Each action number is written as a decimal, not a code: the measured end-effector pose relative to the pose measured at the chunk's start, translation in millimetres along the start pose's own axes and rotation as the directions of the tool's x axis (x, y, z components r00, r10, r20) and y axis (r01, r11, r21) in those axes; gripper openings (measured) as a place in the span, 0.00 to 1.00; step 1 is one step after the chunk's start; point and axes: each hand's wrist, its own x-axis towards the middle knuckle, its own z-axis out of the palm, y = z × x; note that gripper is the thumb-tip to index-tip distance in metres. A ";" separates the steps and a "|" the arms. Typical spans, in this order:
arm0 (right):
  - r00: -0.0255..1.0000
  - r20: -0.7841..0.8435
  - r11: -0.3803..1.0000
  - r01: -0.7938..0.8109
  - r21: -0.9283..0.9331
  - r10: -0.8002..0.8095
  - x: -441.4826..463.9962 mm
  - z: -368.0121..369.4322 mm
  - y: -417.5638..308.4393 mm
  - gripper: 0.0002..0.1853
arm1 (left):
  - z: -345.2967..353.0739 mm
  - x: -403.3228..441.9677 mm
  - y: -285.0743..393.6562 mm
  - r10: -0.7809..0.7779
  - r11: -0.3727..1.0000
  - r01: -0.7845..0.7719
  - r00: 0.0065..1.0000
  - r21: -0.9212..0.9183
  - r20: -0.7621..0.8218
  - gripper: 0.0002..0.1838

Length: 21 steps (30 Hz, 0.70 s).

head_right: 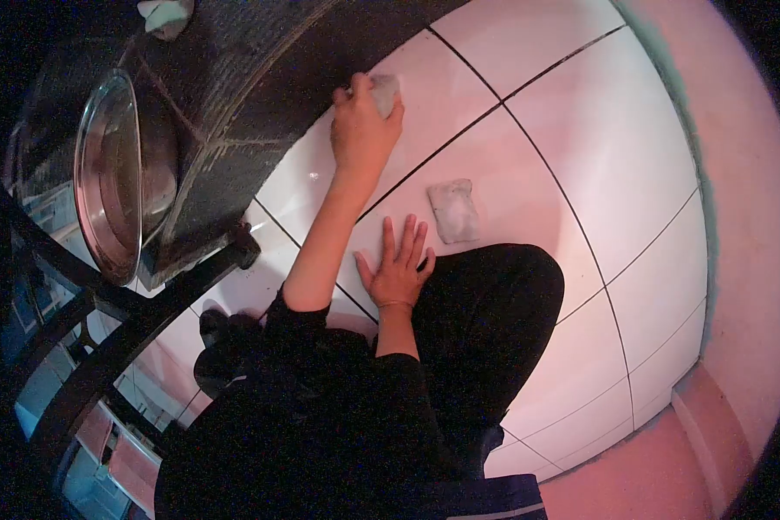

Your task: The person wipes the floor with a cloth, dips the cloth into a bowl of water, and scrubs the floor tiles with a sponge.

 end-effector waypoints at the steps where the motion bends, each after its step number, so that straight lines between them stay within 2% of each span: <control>1: 1.000 -0.001 1.000 -0.001 0.017 0.001 0.7 -0.4 -0.4 0.43 | -1.5 -9.0 -12.3 0.037 0.999 -0.037 0.999 -0.008 -0.035 0.22; 4: 1.000 -0.001 0.999 -0.013 0.038 0.013 3.3 -1.5 0.0 0.43 | -16.2 -53.0 -42.0 0.073 0.996 -0.069 0.994 0.054 -0.075 0.23; 7: 1.000 0.000 0.999 -0.016 0.043 0.016 2.6 -1.3 -0.1 0.42 | -35.4 -87.2 -65.4 0.018 0.998 -0.014 0.998 0.053 -0.067 0.22; 9: 1.000 0.001 0.999 -0.008 0.041 0.008 1.1 -1.8 -0.3 0.42 | -44.2 -95.3 -72.5 -0.076 0.997 0.078 0.996 0.024 -0.052 0.21; 13: 1.000 -0.003 0.999 -0.015 0.040 0.015 3.0 -1.7 0.7 0.41 | -34.2 -71.3 -75.3 -0.065 0.998 0.063 0.995 -0.025 -0.080 0.20; 15: 1.000 -0.007 0.999 -0.012 0.053 0.012 1.4 -0.1 0.0 0.41 | -23.9 -47.6 -74.2 0.133 0.984 -0.147 0.981 -0.099 -0.138 0.19; 17: 1.000 -0.020 0.998 -0.009 0.059 0.010 2.0 0.6 0.1 0.42 | -11.4 -25.2 -61.2 0.213 0.972 -0.227 0.962 -0.066 -0.169 0.21; 18: 1.000 -0.027 0.998 -0.007 0.065 0.009 3.6 -0.2 -0.5 0.42 | -7.7 -14.9 -47.5 0.220 0.970 -0.234 0.960 -0.061 -0.174 0.21; 20: 1.000 0.008 0.999 -0.016 0.040 0.016 2.7 -1.6 -0.8 0.42 | -6.6 -1.6 -19.0 0.121 0.992 -0.118 0.990 0.036 -0.066 0.23; 21: 1.000 0.000 0.999 -0.018 0.039 0.018 2.6 -1.7 -0.8 0.42 | -6.8 0.1 -15.6 0.127 0.992 -0.125 0.989 0.033 -0.070 0.23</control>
